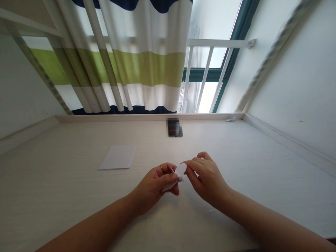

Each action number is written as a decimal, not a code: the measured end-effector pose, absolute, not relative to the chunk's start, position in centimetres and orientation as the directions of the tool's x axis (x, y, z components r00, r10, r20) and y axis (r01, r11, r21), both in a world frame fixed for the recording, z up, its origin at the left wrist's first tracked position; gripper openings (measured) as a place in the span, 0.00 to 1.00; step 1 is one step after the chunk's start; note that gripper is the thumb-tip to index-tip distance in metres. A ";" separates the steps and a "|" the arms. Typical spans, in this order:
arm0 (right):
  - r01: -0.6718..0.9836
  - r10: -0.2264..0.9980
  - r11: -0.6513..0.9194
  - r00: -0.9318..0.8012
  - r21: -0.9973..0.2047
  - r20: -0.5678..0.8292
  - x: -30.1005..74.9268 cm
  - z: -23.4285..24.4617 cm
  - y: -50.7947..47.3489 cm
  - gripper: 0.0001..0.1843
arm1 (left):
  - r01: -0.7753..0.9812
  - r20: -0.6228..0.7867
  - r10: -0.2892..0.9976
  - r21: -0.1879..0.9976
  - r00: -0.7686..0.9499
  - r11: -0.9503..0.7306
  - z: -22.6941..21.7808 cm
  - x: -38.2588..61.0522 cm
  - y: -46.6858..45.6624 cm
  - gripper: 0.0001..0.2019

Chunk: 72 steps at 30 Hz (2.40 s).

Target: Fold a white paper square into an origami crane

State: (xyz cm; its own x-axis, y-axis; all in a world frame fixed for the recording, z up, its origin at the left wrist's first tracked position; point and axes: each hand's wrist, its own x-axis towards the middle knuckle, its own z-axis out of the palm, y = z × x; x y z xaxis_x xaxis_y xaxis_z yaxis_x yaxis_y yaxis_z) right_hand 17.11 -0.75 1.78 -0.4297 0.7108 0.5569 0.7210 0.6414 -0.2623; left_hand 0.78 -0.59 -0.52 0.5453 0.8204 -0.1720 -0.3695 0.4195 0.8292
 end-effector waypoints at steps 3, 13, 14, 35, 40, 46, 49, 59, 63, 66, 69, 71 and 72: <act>0.732 0.752 0.608 -0.408 -0.307 0.517 17.1 1.8 -0.7 0.17 | -0.367 -0.169 0.822 0.833 0.544 0.414 -0.5 0.7 -0.5 0.07; 0.662 0.680 0.689 -0.451 -0.294 0.578 17.8 0.7 0.3 0.11 | -0.377 -0.180 0.827 0.824 0.532 0.422 -0.6 0.7 -0.4 0.06; 0.669 0.689 0.679 -0.439 -0.302 0.577 17.8 0.8 0.2 0.11 | -0.377 -0.176 0.826 0.825 0.536 0.421 -0.7 0.8 -0.4 0.07; 0.679 0.721 0.646 -0.394 -0.349 0.570 17.9 1.0 0.4 0.10 | -0.382 -0.210 0.823 0.807 0.527 0.450 -0.9 0.8 0.0 0.07; 0.757 0.780 0.569 -0.374 -0.321 0.502 17.7 1.4 0.4 0.15 | -0.376 -0.201 0.828 0.818 0.524 0.436 -0.7 0.7 -0.3 0.05; 0.809 0.866 0.450 -0.292 -0.378 0.407 17.6 1.5 0.6 0.11 | -0.427 -0.131 0.876 0.833 0.465 0.352 -0.9 0.7 -0.1 0.04; 0.708 0.884 0.462 -0.323 -0.534 0.337 17.3 1.9 0.2 0.11 | -0.469 -0.114 0.918 0.831 0.381 0.298 -0.9 0.7 0.2 0.05; 0.226 0.928 0.085 -0.373 -0.970 -0.005 15.6 0.6 -0.3 0.09 | -0.521 -0.092 0.953 0.821 0.287 0.236 -1.1 0.9 0.3 0.09; 0.074 0.933 -0.040 -0.353 -0.996 -0.064 15.4 0.5 -0.4 0.08 | -0.489 -0.068 0.939 0.840 0.338 0.237 -1.2 0.9 0.2 0.09; -0.055 0.940 -0.112 -0.330 -0.992 -0.088 15.7 1.0 -0.4 0.07 | -0.445 -0.082 0.939 0.865 0.334 0.234 -1.0 0.7 0.0 0.11; -0.221 0.913 -0.182 -0.400 -0.958 -0.081 16.6 1.7 0.0 0.06 | -0.478 -0.117 0.945 0.840 0.304 0.258 -0.6 0.4 0.1 0.12; -0.282 0.870 -0.218 -0.491 -0.934 -0.054 17.4 2.1 0.4 0.08 | -0.537 -0.149 0.939 0.788 0.311 0.302 -0.5 0.1 0.3 0.11; -0.286 0.843 -0.237 -0.536 -0.928 -0.050 17.7 2.3 0.5 0.08 | -0.554 -0.163 0.929 0.763 0.333 0.332 -0.5 0.0 0.4 0.10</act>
